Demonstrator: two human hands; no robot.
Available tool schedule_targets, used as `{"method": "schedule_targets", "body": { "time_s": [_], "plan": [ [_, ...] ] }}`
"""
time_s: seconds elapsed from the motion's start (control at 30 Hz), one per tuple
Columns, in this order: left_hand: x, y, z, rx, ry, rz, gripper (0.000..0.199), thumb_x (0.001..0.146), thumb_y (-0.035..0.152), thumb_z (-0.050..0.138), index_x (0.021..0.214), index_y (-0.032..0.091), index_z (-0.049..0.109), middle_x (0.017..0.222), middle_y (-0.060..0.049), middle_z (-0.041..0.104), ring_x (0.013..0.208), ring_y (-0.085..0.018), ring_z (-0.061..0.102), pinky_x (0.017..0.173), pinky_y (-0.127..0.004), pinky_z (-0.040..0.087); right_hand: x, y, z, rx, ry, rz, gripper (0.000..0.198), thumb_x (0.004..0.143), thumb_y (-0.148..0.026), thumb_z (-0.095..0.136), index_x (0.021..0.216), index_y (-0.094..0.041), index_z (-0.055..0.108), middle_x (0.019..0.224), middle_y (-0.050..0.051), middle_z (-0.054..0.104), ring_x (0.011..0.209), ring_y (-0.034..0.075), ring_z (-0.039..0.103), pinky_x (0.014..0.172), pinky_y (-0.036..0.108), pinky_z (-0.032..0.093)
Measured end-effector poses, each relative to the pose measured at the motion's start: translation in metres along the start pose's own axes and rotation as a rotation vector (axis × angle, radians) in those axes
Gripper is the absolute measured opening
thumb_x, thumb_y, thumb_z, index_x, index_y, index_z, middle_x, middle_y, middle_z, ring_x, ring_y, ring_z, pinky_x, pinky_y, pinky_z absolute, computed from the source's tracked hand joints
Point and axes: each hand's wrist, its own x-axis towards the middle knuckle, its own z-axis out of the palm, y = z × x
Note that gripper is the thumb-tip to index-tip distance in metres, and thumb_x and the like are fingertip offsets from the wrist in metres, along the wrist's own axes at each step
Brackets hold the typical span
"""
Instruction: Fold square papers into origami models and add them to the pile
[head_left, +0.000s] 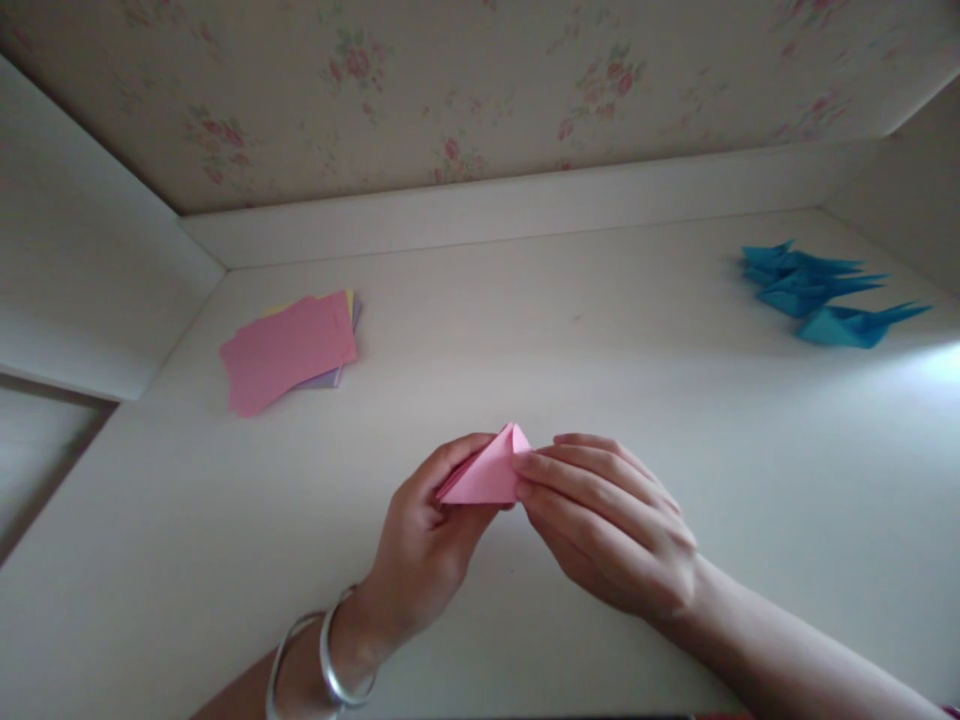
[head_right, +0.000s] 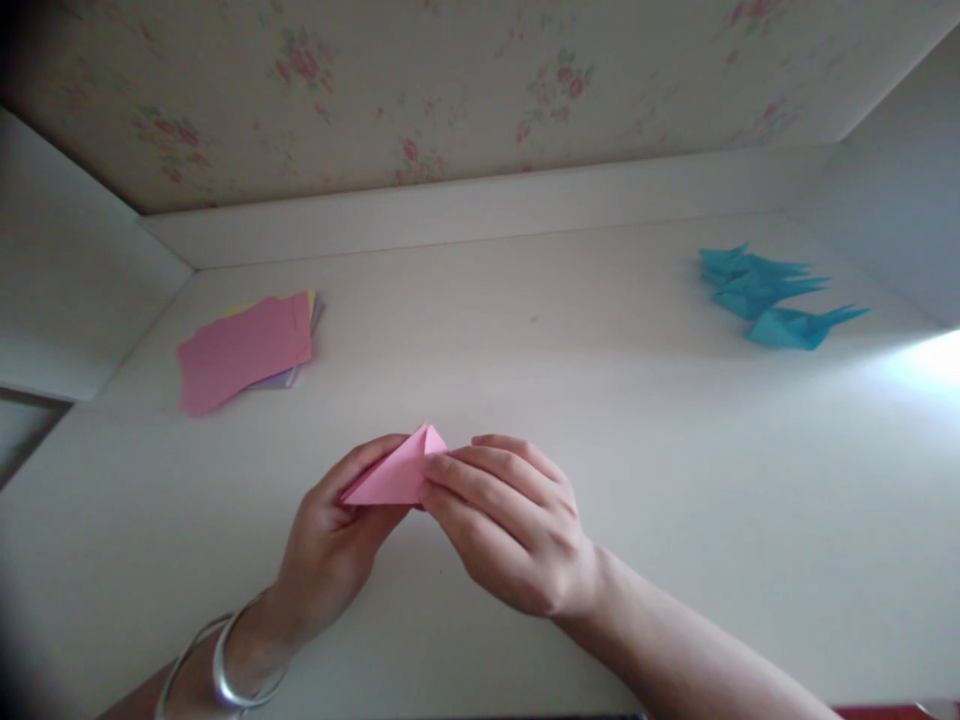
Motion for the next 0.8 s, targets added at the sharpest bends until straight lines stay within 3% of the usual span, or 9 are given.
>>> {"method": "schedule_targets", "body": {
  "time_s": [0.2, 0.37, 0.43, 0.57, 0.8],
  "plan": [
    [-0.002, -0.005, -0.002, 0.122, -0.024, 0.148, 0.037, 0.089, 0.018, 0.067, 0.123, 0.033, 0.069, 0.126, -0.002, 0.070, 0.114, -0.023, 0.065, 0.099, -0.031, 0.051, 0.002, -0.006, 0.005, 0.058, 0.044, 0.073, 0.027, 0.078, -0.002, 0.072, 0.101, -0.015, 0.069, 0.097, 0.009, 0.078, 0.093, 0.021, 0.073, 0.088, 0.037, 0.062],
    [-0.002, -0.015, -0.003, 0.330, -0.029, 0.600, 0.056, 0.091, 0.005, 0.054, 0.142, 0.029, 0.052, 0.134, -0.005, 0.064, 0.121, -0.020, 0.061, 0.104, -0.033, 0.050, -0.002, -0.012, 0.010, 0.107, 0.071, 0.237, 0.031, 0.081, 0.002, 0.064, 0.108, -0.013, 0.068, 0.106, 0.012, 0.074, 0.097, 0.017, 0.071, 0.083, 0.028, 0.062],
    [-0.001, -0.015, -0.003, 0.385, -0.010, 0.686, 0.056, 0.090, 0.003, 0.053, 0.142, 0.024, 0.052, 0.133, -0.008, 0.064, 0.121, -0.020, 0.060, 0.103, -0.033, 0.051, -0.002, -0.014, 0.010, 0.123, 0.071, 0.274, 0.033, 0.081, 0.002, 0.061, 0.110, -0.013, 0.068, 0.108, 0.012, 0.073, 0.097, 0.016, 0.071, 0.081, 0.026, 0.062],
    [0.000, -0.014, -0.002, 0.434, 0.024, 0.669, 0.053, 0.089, 0.002, 0.057, 0.138, 0.021, 0.054, 0.127, -0.009, 0.066, 0.117, -0.018, 0.062, 0.102, -0.031, 0.053, 0.001, -0.013, 0.010, 0.125, 0.069, 0.263, 0.030, 0.082, 0.001, 0.063, 0.109, -0.012, 0.069, 0.105, 0.011, 0.075, 0.094, 0.015, 0.073, 0.080, 0.023, 0.062],
    [-0.003, -0.019, 0.001, 0.364, 0.017, 0.512, 0.059, 0.087, 0.002, 0.059, 0.141, 0.025, 0.051, 0.130, -0.006, 0.068, 0.114, -0.017, 0.066, 0.102, -0.027, 0.052, 0.007, -0.009, 0.007, 0.070, 0.083, 0.070, 0.021, 0.080, -0.003, 0.070, 0.098, -0.012, 0.073, 0.095, 0.009, 0.080, 0.092, 0.017, 0.075, 0.089, 0.030, 0.062]
  ]
}}
